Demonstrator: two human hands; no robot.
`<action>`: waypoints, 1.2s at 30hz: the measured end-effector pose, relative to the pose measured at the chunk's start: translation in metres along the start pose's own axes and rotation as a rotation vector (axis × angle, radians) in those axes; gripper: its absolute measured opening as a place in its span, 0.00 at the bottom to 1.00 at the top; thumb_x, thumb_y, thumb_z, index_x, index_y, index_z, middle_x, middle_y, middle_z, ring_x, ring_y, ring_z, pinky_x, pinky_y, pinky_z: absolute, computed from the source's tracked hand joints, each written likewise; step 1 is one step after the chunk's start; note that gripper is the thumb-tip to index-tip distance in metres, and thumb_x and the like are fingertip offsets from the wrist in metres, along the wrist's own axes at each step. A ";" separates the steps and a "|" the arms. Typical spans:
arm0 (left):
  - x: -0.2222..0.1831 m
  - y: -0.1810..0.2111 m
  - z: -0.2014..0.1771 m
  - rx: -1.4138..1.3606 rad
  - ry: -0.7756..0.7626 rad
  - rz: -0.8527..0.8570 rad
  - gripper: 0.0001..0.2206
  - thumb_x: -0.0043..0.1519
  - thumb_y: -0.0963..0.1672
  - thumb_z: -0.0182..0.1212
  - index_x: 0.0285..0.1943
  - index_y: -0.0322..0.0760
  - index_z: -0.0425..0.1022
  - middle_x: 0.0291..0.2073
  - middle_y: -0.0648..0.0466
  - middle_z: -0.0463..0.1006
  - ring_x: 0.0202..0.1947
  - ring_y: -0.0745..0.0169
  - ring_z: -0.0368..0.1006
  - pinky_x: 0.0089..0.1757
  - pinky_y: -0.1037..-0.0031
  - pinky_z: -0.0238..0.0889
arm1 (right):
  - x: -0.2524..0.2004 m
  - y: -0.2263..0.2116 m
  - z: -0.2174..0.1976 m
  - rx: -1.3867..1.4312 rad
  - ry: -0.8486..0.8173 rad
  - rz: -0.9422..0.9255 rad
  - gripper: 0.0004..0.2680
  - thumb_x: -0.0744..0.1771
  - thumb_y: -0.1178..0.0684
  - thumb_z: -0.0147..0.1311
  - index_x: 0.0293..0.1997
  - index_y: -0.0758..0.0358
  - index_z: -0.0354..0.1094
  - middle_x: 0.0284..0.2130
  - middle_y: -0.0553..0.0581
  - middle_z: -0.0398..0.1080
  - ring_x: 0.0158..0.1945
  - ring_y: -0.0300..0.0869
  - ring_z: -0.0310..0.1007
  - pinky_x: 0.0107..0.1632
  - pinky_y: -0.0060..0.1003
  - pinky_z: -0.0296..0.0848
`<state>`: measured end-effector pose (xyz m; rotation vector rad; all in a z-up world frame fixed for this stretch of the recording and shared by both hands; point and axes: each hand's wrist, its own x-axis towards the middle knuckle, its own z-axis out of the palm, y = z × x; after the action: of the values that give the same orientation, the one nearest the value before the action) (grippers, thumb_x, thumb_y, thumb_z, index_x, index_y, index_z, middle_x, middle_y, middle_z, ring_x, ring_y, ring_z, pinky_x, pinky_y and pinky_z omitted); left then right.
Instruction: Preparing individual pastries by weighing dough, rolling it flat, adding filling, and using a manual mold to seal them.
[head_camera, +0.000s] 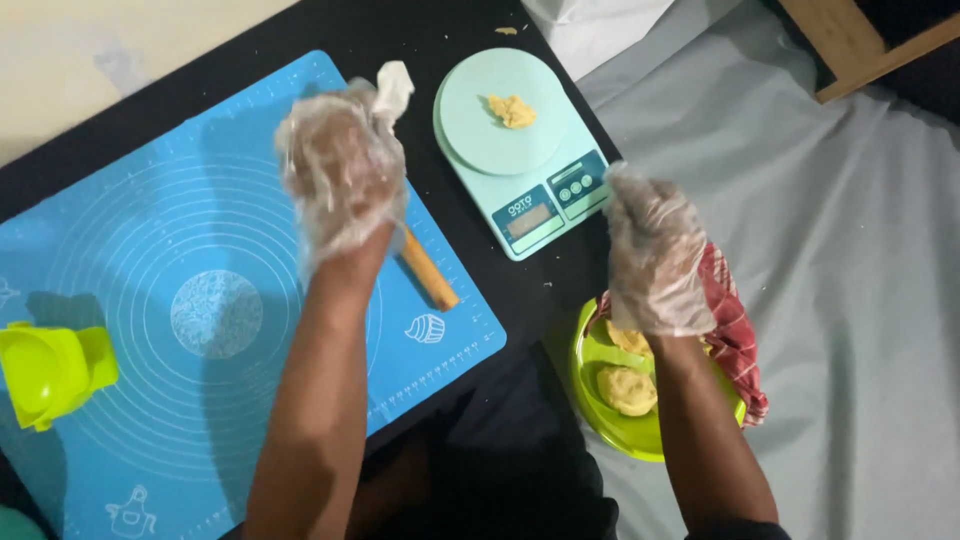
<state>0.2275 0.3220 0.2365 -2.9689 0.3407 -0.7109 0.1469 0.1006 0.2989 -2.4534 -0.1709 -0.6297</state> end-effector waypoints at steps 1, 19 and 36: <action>0.004 0.000 0.001 0.036 0.024 0.028 0.17 0.65 0.47 0.61 0.58 0.33 0.71 0.50 0.45 0.73 0.50 0.52 0.71 0.54 0.63 0.62 | -0.002 -0.003 -0.001 0.028 -0.001 -0.051 0.10 0.66 0.67 0.57 0.51 0.70 0.76 0.34 0.63 0.72 0.29 0.46 0.67 0.31 0.41 0.68; 0.040 0.021 0.028 -0.124 0.439 0.237 0.14 0.64 0.44 0.64 0.56 0.33 0.75 0.52 0.44 0.74 0.52 0.49 0.70 0.57 0.64 0.62 | -0.003 -0.014 0.010 -0.267 -0.252 0.071 0.10 0.68 0.52 0.51 0.49 0.66 0.74 0.39 0.63 0.74 0.36 0.54 0.75 0.39 0.45 0.73; -0.192 -0.054 -0.090 -1.144 0.216 -0.356 0.16 0.59 0.35 0.66 0.56 0.33 0.74 0.49 0.45 0.81 0.44 0.60 0.81 0.44 0.75 0.82 | -0.117 0.073 -0.035 -0.294 0.116 -0.043 0.15 0.67 0.76 0.55 0.58 0.69 0.75 0.32 0.62 0.62 0.29 0.47 0.57 0.32 0.44 0.63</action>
<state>0.0310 0.4169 0.2386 -4.1040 0.2923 -1.1916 0.0487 0.0229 0.2301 -2.6887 -0.0900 -0.8673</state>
